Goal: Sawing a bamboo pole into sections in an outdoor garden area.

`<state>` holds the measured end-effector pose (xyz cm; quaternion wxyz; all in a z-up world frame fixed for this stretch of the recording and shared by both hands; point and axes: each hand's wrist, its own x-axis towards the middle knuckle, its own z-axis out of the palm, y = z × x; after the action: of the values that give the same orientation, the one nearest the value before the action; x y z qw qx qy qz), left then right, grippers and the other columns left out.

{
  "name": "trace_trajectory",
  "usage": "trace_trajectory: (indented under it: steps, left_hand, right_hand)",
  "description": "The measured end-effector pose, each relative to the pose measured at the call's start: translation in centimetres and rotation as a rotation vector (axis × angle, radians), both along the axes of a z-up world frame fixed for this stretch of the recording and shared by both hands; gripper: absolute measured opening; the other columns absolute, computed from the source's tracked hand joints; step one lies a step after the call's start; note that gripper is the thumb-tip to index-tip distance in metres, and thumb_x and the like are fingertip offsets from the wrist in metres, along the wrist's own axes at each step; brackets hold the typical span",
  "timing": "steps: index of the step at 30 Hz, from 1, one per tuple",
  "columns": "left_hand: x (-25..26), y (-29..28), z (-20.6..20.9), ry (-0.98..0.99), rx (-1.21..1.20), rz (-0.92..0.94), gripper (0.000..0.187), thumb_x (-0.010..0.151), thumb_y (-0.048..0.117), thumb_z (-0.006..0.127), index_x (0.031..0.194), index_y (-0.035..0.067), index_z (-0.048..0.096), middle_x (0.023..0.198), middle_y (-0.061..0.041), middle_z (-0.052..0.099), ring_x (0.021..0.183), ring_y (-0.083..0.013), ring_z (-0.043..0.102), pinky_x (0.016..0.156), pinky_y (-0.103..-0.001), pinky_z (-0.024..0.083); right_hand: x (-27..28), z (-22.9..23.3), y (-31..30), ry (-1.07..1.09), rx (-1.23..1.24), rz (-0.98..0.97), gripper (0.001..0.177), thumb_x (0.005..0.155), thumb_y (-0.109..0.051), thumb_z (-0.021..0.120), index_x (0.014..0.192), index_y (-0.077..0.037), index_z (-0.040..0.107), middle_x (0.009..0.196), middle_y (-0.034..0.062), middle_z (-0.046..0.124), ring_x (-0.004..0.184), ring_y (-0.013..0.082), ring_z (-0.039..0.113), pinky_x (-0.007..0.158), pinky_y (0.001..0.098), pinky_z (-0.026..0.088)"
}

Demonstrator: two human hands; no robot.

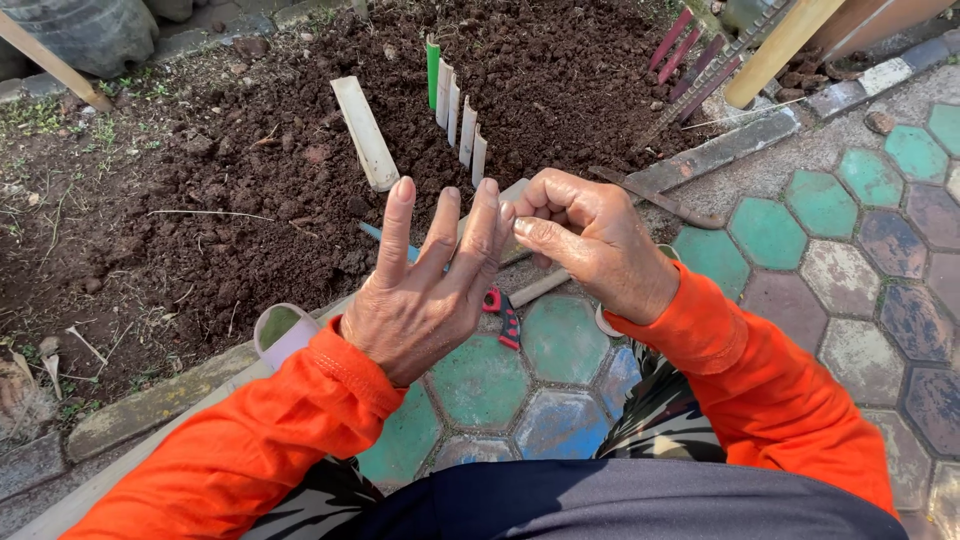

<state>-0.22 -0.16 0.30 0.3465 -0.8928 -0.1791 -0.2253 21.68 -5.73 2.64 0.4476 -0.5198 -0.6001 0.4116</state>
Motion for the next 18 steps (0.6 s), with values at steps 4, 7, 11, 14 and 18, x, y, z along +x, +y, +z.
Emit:
trace_trajectory:
  steps: [4, 7, 11, 14, 18]
  left_hand:
    - [0.1, 0.3, -0.3, -0.007, -0.015, 0.012, 0.055, 0.098, 0.029, 0.057, 0.146, 0.003, 0.061, 0.151, -0.016, 0.051, 0.127, -0.0293, 0.061, 0.122, -0.064, 0.021]
    - [0.1, 0.2, -0.3, -0.021, -0.027, -0.001, 0.056, 0.097, 0.028, 0.058, 0.147, 0.004, 0.061, 0.151, -0.015, 0.051, 0.126, -0.0287, 0.061, 0.122, -0.064, 0.019]
    - [0.3, 0.2, -0.6, 0.016, -0.096, -0.015, 0.058, 0.095, 0.025, 0.057, 0.147, 0.0, 0.058, 0.151, -0.018, 0.05, 0.126, -0.0278, 0.06, 0.122, -0.065, 0.018]
    - [0.5, 0.2, -0.9, 0.022, -0.199, -0.041, 0.063, 0.092, 0.025, 0.058, 0.149, -0.003, 0.055, 0.151, -0.02, 0.05, 0.129, -0.029, 0.06, 0.121, -0.065, 0.018]
    - [0.7, 0.6, -0.9, -0.179, -0.705, -0.209, 0.08, 0.075, 0.031, 0.069, 0.143, -0.008, 0.051, 0.146, -0.021, 0.05, 0.121, -0.0335, 0.059, 0.112, -0.072, 0.019]
  right_hand:
    - [-0.5, 0.4, 0.1, -0.023, -0.014, -0.012, 0.011, 0.099, -0.011, 0.059, 0.106, -0.004, 0.064, 0.087, -0.0036, 0.061, 0.073, 0.0035, 0.054, 0.064, 0.022, 0.047]
    - [-0.3, 0.0, 0.3, -0.008, 0.024, 0.011, 0.009, 0.1, -0.011, 0.061, 0.103, -0.003, 0.061, 0.086, -0.0023, 0.057, 0.074, 0.0047, 0.051, 0.064, 0.023, 0.046]
    - [-0.5, -0.5, 0.5, -0.017, 0.049, 0.002, 0.01, 0.098, -0.013, 0.056, 0.096, -0.003, 0.058, 0.084, -0.0003, 0.056, 0.072, 0.007, 0.054, 0.063, 0.0247, 0.047]
    - [-0.7, -1.1, 0.8, -0.04, 0.08, -0.018, 0.012, 0.097, -0.013, 0.052, 0.092, -0.003, 0.057, 0.082, 0.0005, 0.057, 0.07, 0.0078, 0.053, 0.062, 0.0257, 0.046]
    - [-0.7, -2.4, 1.8, -0.09, 0.093, -0.08, 0.011, 0.093, -0.011, 0.05, 0.087, -0.003, 0.055, 0.075, 0.0011, 0.055, 0.065, 0.0075, 0.052, 0.057, 0.0273, 0.046]
